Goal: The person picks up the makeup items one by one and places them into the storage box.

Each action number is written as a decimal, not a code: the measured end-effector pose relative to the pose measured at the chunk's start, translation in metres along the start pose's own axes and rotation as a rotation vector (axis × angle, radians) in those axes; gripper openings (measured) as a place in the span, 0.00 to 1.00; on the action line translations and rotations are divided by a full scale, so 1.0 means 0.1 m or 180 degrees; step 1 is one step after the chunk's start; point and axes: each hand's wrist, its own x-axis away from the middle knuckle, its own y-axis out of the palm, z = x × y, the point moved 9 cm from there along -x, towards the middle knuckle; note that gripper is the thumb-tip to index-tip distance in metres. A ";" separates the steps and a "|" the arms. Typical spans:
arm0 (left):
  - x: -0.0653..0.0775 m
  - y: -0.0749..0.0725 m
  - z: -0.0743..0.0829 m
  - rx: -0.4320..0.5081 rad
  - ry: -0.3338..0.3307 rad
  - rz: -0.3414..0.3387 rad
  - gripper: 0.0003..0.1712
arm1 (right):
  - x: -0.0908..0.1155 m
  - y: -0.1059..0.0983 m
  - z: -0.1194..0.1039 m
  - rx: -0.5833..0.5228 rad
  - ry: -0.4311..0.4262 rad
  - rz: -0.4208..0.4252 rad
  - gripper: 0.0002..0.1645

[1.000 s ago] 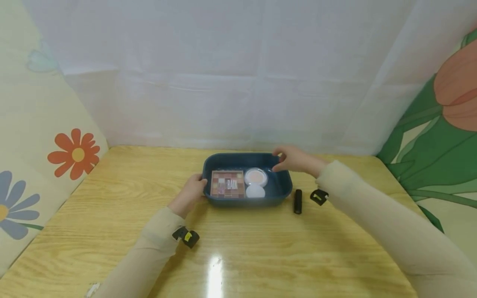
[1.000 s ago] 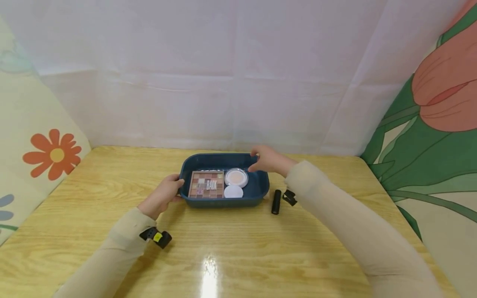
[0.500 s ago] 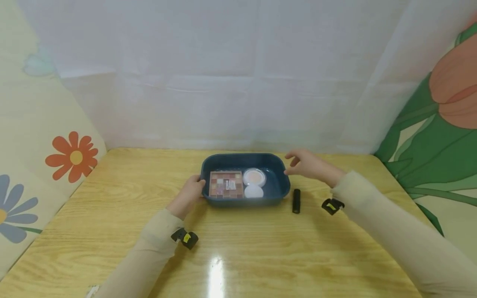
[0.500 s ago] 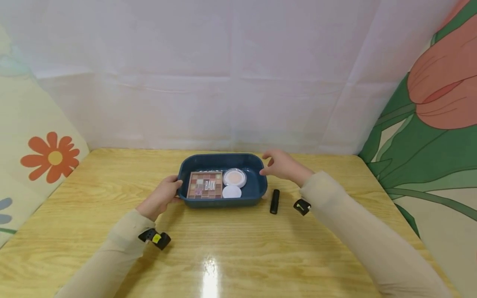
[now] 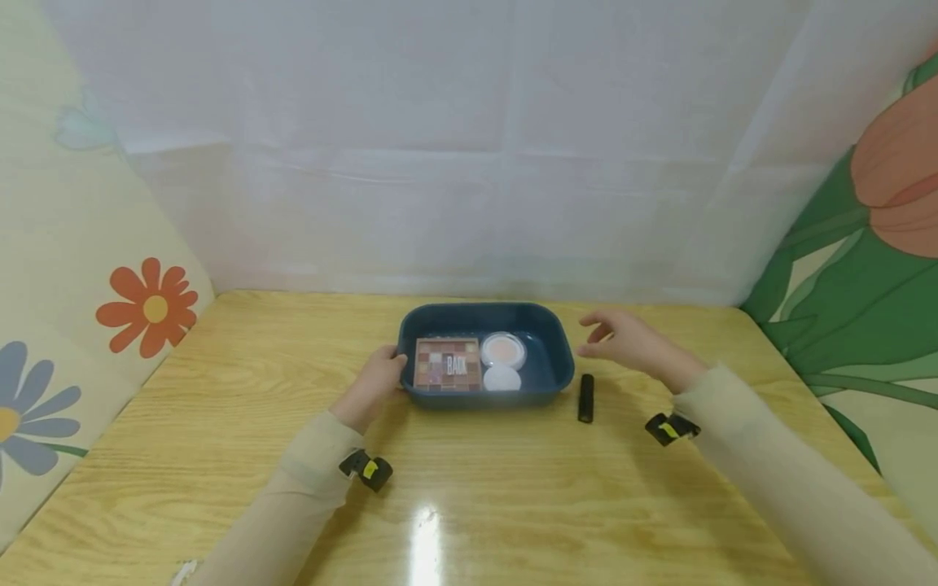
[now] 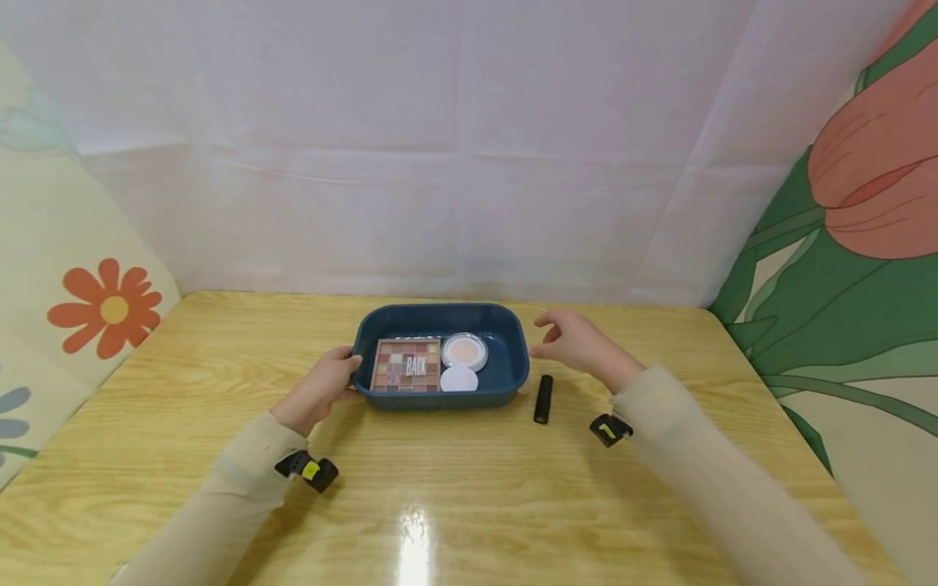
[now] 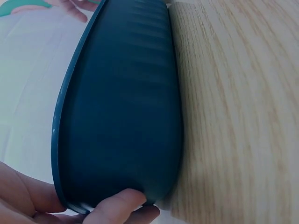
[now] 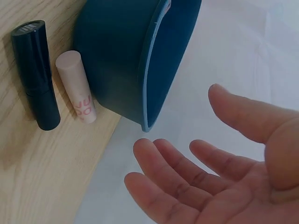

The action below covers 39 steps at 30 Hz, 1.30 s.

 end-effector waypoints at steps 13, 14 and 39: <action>0.00 0.00 -0.02 0.0091 0.0014 0.0008 0.25 | 0.15 0.05 0.14 -0.0004 0.0174 -0.0035 0.36; 0.00 0.00 -0.02 0.0092 0.0012 0.0001 0.25 | 0.16 0.07 0.15 -0.0018 0.0181 -0.0063 0.36; -0.01 0.01 -0.02 0.0160 0.0016 -0.0033 0.25 | 0.20 0.43 0.46 -0.0224 0.0593 -0.0166 0.37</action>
